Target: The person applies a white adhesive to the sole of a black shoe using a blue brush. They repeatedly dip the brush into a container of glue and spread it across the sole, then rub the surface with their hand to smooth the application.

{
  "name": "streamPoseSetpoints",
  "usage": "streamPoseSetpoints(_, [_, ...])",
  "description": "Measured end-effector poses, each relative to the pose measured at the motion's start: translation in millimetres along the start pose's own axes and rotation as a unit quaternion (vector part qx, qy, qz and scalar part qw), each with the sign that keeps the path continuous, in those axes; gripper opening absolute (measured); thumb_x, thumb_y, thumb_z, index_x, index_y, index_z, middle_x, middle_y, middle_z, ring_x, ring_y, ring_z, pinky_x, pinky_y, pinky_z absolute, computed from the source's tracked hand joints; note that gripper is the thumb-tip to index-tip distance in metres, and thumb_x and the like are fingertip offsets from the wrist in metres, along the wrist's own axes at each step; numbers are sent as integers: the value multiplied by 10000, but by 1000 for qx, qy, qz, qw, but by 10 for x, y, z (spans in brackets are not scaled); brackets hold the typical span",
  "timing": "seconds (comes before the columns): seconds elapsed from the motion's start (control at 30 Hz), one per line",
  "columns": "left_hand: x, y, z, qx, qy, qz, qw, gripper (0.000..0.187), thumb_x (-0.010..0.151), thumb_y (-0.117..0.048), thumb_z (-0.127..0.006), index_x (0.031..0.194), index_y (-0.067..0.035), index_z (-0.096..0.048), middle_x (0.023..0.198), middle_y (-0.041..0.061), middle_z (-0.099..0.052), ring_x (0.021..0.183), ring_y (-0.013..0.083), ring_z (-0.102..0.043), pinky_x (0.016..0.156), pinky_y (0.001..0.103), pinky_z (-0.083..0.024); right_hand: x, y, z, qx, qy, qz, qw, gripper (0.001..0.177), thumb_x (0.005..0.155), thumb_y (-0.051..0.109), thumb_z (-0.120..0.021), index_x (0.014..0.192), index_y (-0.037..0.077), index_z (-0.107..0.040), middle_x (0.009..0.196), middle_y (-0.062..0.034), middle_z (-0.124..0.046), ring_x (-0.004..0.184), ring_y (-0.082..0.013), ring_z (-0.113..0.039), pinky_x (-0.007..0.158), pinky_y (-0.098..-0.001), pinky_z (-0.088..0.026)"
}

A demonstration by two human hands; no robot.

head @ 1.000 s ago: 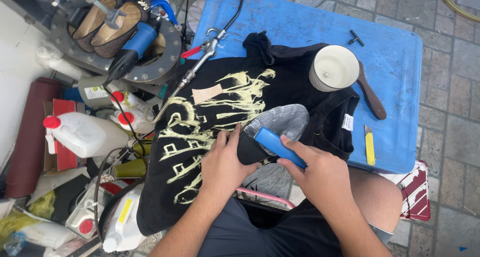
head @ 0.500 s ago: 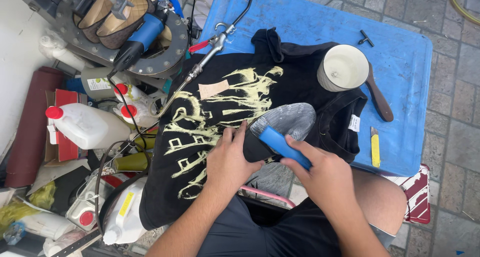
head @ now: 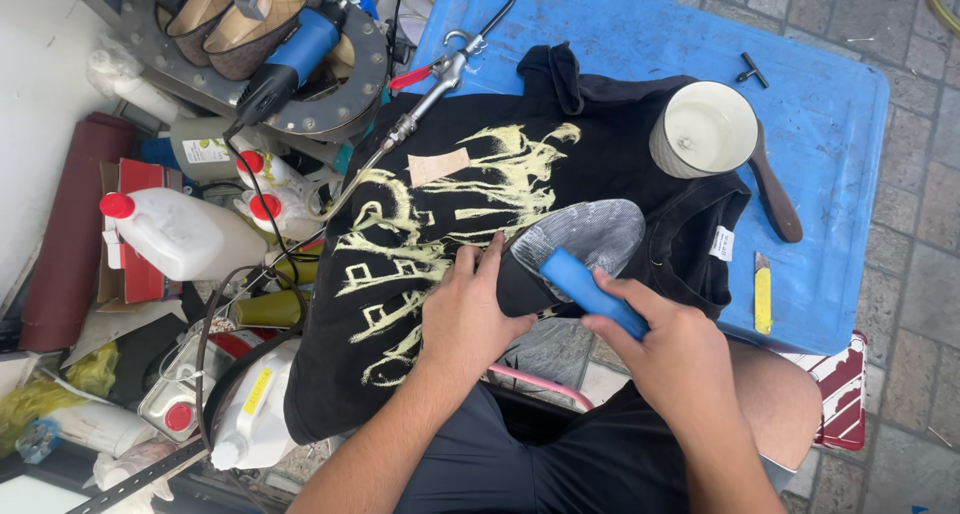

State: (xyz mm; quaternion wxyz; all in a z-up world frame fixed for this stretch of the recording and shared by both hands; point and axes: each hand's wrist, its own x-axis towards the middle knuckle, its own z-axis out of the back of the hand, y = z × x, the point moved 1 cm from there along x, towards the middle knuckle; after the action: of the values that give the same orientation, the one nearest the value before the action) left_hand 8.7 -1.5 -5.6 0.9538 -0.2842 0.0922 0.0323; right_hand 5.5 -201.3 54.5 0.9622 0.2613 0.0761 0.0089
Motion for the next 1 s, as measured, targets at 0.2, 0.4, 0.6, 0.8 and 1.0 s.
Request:
streamPoseSetpoints(0.2, [14, 9, 34, 4, 18, 8, 1000, 1096, 550, -406, -950, 1479, -97, -460, 1216, 155, -555, 1071, 321, -664, 825, 422, -587, 206, 147, -319, 9, -49, 99, 994, 478, 783, 395, -821, 1230, 242, -748, 902, -105, -772, 736, -301, -734, 603, -375, -549])
streamPoseSetpoints(0.4, [26, 12, 51, -8, 15, 0, 1000, 1119, 543, -424, -943, 1499, -114, -451, 1181, 125, -573, 1055, 306, -673, 824, 432, -583, 19, 39, -82, 15, -36, 95, 995, 473, 773, 384, -818, 1213, 224, -753, 935, -96, -779, 749, -294, -744, 610, -361, -554])
streamPoseSetpoints(0.6, [40, 4, 43, 16, 46, 24, 999, 1110, 567, -440, -924, 1513, -131, -433, 1198, 125, -557, 1057, 280, -666, 820, 413, -587, -53, -339, 45, 27, 0, -51, 998, 531, 770, 390, -842, 1270, 246, -736, 932, -92, -787, 682, -239, -767, 651, -330, -564])
streamPoseSetpoints(0.8, [28, -4, 22, 22, 18, 5, 1000, 1122, 558, -445, -930, 1505, -103, -435, 1181, 137, -566, 1054, 289, -666, 820, 411, -583, -76, -462, -307, 144, -87, -53, 984, 508, 835, 308, -802, 1306, 146, -705, 965, -119, -805, 824, -183, -803, 735, -288, -585])
streamPoseSetpoints(1.0, [37, -9, 25, 11, 3, -5, 1000, 1092, 564, -446, -920, 1494, -121, -447, 1205, 121, -593, 1019, 305, -686, 783, 419, -585, -170, -620, -306, 107, -113, 87, 984, 508, 796, 266, -844, 1250, 73, -721, 1052, -162, -785, 902, -199, -789, 769, -310, -585])
